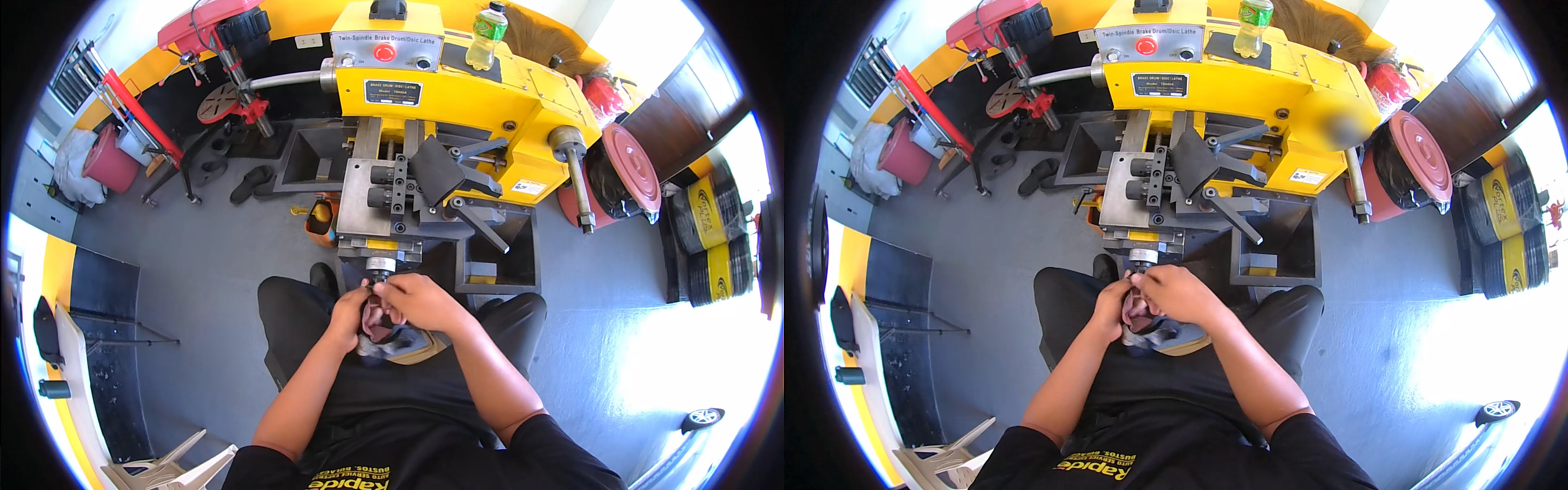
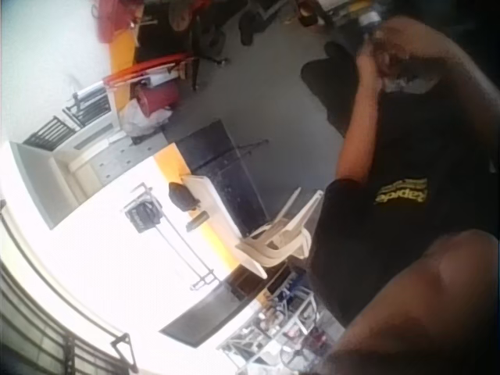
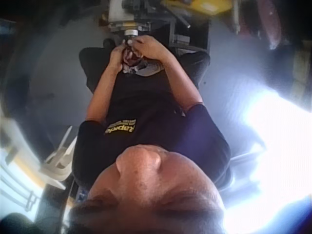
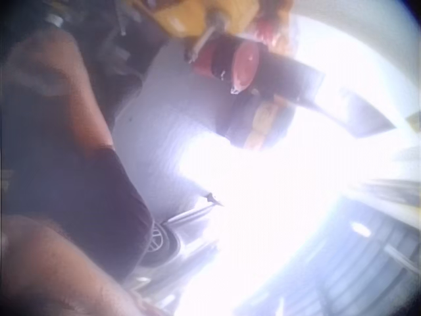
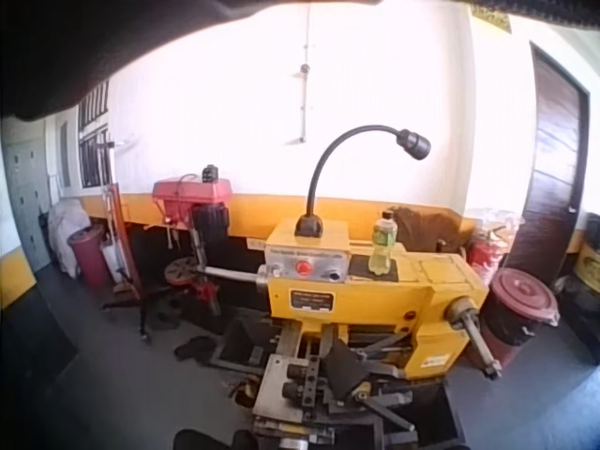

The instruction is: The person wipes a small metal component with a cloth, then pours liquid from a bottle onto the cloth and continues wiping parts of a yellow twin-spindle brake drum lathe. The person uses a sanding block on a threaded rod and wipes the machine surface.

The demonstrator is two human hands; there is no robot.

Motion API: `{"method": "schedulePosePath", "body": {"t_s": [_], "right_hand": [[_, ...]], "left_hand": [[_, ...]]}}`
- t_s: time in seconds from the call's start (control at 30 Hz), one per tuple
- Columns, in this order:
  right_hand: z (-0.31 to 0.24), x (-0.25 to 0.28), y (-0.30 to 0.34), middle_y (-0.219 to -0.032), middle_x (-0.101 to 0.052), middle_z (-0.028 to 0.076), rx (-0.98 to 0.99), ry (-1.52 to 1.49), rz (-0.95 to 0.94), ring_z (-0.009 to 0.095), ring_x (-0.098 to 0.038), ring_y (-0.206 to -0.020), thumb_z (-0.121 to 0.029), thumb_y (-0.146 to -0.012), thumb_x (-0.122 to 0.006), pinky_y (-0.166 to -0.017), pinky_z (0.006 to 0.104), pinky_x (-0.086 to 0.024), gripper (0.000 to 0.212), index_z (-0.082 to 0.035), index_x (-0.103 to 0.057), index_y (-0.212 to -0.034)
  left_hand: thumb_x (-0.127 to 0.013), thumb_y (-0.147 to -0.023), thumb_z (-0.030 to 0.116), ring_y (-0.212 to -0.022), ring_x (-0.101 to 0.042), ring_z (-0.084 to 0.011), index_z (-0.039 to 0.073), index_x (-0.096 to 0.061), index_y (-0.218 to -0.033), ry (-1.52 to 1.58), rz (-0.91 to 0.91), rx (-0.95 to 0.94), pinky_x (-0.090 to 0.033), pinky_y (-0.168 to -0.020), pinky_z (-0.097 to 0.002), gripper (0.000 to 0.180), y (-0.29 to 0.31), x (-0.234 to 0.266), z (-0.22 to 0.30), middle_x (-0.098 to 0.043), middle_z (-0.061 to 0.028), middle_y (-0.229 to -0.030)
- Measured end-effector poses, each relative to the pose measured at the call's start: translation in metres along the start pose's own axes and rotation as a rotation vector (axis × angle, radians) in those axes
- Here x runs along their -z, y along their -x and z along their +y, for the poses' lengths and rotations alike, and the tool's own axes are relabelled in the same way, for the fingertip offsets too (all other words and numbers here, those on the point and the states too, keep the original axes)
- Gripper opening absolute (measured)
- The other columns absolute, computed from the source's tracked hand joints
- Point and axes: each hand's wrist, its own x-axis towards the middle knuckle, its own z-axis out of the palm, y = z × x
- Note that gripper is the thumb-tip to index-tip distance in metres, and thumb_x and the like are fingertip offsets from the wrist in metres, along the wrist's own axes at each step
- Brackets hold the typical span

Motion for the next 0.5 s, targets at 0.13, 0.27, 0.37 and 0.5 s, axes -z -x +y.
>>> {"method": "schedulePosePath", "body": {"t_s": [0.13,0.27,0.37,0.5], "right_hand": [[0.048,0.005,-0.006,-0.075,-0.072,0.009,-0.086,-0.032,0.124,0.018,-0.072,-0.072,-0.045,-0.116,-0.056,-0.071,0.0364,-0.057,0.053,0.001,-0.072,-0.096],[0.067,-0.006,-0.016,-0.083,-0.072,0.009,-0.045,-0.36,-0.036,0.018,-0.07,-0.075,-0.049,-0.117,-0.053,-0.072,0.0357,-0.056,0.054,0.002,-0.069,-0.104],[0.078,-0.014,-0.026,-0.087,-0.072,0.01,0.011,-0.301,-0.052,0.021,-0.07,-0.078,-0.051,-0.117,-0.051,-0.073,0.0372,-0.057,0.056,0.002,-0.068,-0.108],[0.069,-0.022,-0.026,-0.087,-0.075,0.019,0.255,0.272,0.129,0.034,-0.075,-0.08,-0.047,-0.116,-0.05,-0.076,0.0468,-0.06,0.054,0.002,-0.071,-0.105]], "left_hand": [[-0.054,-0.115,0.052,-0.069,-0.068,-0.0196,-0.001,-0.069,-0.104,-0.761,0.188,-0.412,-0.053,-0.068,-0.0358,0.056,0.028,-0.015,0.032,-0.074,-0.007,-0.082],[-0.058,-0.113,0.046,-0.087,-0.072,-0.0477,0.003,-0.069,-0.098,-1.178,0.284,-0.474,-0.055,-0.075,-0.0544,0.047,0.037,-0.037,0.044,-0.073,-0.022,-0.084],[-0.056,-0.114,0.044,-0.088,-0.072,-0.0474,0.003,-0.068,-0.096,-1.252,0.311,-0.498,-0.054,-0.076,-0.0558,0.046,0.037,-0.042,0.046,-0.074,-0.022,-0.085],[-0.053,-0.116,0.041,-0.086,-0.073,-0.0451,0.003,-0.068,-0.098,-1.276,0.322,-0.592,-0.054,-0.074,-0.0548,0.045,0.03,-0.037,0.034,-0.074,-0.0218,-0.087]]}}
